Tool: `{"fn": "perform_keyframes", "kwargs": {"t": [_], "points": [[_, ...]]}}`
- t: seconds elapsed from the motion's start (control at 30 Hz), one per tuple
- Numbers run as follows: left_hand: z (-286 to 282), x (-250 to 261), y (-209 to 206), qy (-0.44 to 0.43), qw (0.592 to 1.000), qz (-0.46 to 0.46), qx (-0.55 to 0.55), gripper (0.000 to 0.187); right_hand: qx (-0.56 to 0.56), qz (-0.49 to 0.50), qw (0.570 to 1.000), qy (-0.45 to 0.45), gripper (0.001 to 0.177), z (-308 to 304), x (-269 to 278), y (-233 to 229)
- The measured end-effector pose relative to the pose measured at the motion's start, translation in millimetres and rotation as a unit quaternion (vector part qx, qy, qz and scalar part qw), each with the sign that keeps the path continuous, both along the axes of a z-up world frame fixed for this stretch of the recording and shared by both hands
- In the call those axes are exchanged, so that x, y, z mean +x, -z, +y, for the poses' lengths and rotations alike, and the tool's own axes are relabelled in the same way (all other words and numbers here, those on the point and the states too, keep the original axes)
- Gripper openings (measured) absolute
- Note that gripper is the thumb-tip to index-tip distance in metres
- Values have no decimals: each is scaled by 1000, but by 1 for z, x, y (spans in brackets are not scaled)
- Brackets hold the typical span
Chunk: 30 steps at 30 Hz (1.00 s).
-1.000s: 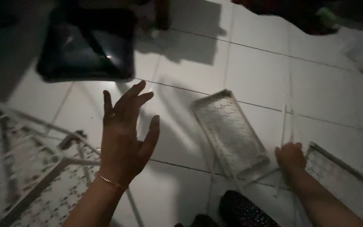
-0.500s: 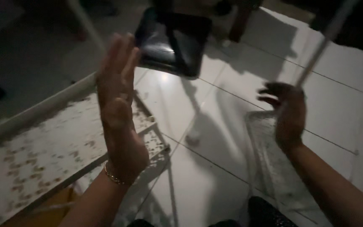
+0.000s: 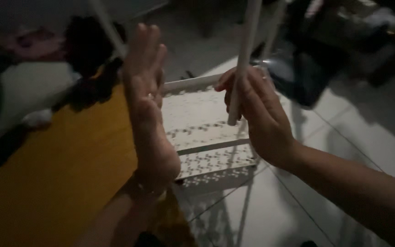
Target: The person assembles a white plastic shelving unit by inserting white poles into the corners of perforated trays and stacking the trays to form a multi-tier structure.
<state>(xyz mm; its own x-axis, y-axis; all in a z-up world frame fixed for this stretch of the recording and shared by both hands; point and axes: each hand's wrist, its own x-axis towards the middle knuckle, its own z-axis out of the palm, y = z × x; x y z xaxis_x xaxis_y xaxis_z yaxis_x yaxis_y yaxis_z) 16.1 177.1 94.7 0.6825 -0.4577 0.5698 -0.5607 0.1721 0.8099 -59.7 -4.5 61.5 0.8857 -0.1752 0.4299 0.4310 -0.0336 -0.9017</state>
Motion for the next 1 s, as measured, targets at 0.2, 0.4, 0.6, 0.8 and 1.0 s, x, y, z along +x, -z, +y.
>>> {"fn": "perform_keyframes", "kwargs": {"t": [0.2,0.4,0.6,0.8,1.0], "points": [[54,13,6,-43,998,-35,0,60,-56,48,995,-74,31,63,40,-7],[88,16,11,-74,996,35,46,61,-186,61,975,-108,24,108,68,-3],[103,23,15,-88,990,101,54,42,-189,50,969,-149,20,130,87,14],[109,24,20,-107,976,173,82,31,-236,86,959,-130,21,133,88,34],[104,30,23,-102,979,164,70,27,-255,186,942,-115,16,130,86,30]]}}
